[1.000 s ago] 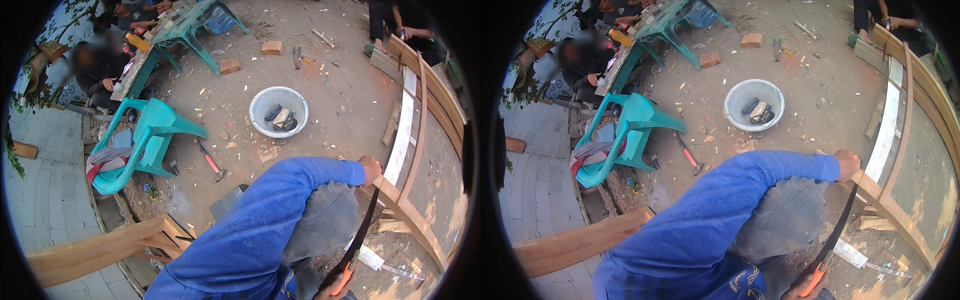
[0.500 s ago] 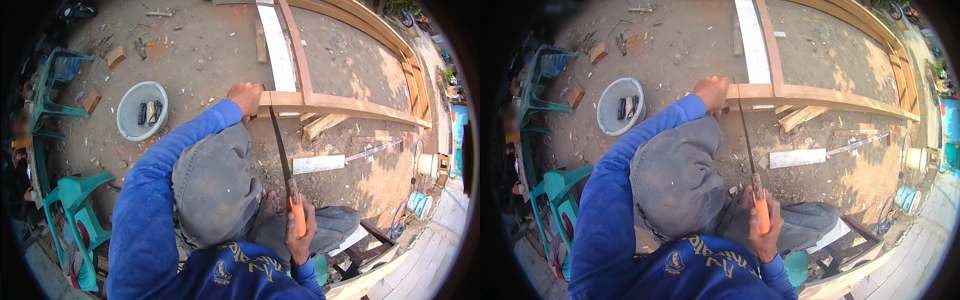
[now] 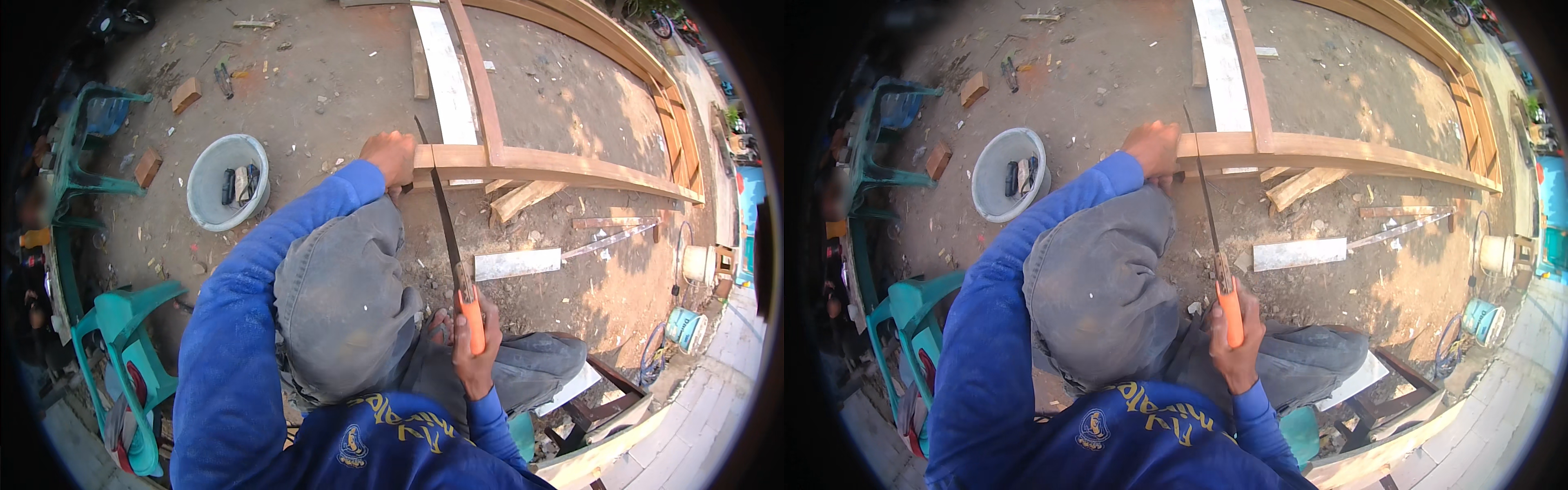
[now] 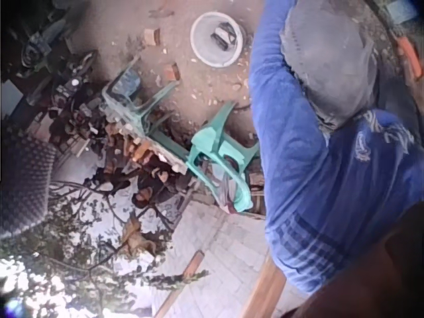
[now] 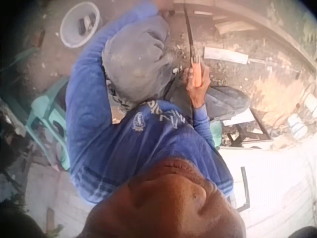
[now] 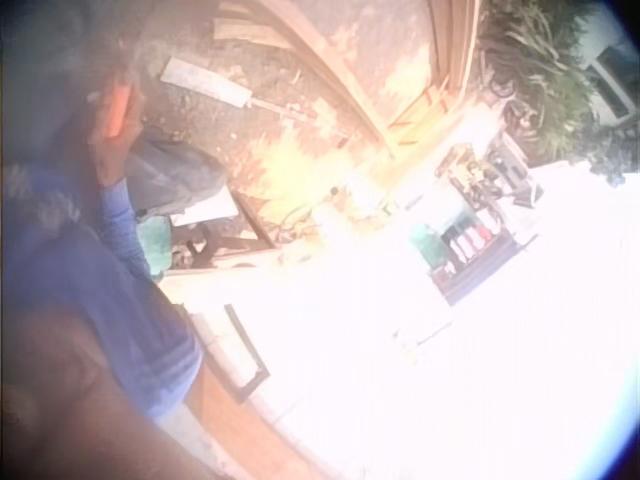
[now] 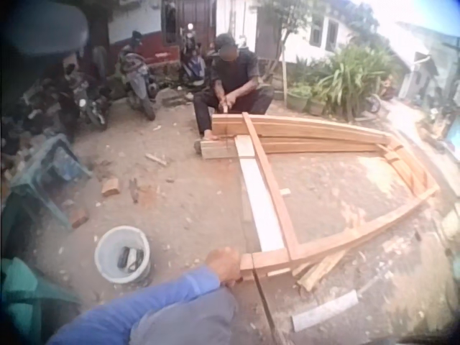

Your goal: The person saws a piece of wood that is part of a larger wooden frame while sitting on the ground.

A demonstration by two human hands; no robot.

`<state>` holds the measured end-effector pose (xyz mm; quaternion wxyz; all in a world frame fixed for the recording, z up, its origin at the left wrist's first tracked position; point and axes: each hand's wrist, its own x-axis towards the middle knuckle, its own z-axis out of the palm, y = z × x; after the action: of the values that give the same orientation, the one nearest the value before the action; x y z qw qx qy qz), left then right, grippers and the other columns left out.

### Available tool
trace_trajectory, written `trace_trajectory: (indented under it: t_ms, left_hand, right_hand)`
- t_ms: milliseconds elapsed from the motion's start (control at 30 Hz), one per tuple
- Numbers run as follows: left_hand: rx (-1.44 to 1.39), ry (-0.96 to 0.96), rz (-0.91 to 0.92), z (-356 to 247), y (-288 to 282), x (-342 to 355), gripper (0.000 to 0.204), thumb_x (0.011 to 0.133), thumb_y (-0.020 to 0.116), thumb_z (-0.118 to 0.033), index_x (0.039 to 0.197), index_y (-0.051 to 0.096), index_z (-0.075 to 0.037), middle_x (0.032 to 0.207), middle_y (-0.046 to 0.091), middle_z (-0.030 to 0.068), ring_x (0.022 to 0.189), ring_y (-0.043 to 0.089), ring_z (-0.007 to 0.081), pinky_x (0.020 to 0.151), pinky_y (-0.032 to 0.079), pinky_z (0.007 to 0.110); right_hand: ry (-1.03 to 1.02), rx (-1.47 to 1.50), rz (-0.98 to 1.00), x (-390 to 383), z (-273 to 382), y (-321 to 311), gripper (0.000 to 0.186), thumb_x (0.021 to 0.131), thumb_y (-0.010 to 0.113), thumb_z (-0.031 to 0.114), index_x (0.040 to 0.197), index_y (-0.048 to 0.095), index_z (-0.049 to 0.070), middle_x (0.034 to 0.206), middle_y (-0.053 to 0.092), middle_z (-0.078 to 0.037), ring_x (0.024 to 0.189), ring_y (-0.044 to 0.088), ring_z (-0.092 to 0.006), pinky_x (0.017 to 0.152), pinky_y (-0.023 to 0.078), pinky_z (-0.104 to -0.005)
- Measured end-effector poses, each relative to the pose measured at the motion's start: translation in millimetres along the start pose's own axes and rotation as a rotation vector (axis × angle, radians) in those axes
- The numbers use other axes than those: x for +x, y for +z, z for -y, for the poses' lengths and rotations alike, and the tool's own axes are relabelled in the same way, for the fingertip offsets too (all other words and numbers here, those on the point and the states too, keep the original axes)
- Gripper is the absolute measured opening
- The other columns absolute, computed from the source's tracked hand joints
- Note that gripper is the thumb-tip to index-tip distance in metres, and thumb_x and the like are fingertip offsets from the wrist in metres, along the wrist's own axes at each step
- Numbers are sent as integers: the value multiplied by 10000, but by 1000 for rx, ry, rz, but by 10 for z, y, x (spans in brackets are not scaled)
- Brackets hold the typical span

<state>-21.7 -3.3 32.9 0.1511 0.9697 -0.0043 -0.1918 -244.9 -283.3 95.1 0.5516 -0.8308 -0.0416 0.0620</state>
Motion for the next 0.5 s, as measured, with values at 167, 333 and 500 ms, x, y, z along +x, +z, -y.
trace_trajectory:
  t_ms: [167,333,500]
  left_hand:
    - [49,-7,-44,17,-100,-63,345,760,776,-182,1043,683,-8,984,756,208,948,752,359,827,610,444]
    - [22,30,-30,-200,-10,126,361,758,787,-208,1045,687,-13,995,750,213,951,747,375,843,608,452]
    - [-1,-1,23,-11,33,90,408,760,818,-249,1062,685,-10,1012,745,219,968,739,392,849,607,455]
  right_hand:
    - [-94,-12,-6,-47,-159,28,458,959,628,147,1367,549,-47,1111,734,-187,930,729,-213,855,562,-348]
    - [-306,36,-143,1430,-616,710,449,961,648,139,1366,557,-32,1115,698,-204,978,689,-260,875,535,-368]
    - [-34,-4,-44,433,-307,258,469,963,654,160,1375,546,-35,1093,719,-190,905,701,-219,840,550,-347]
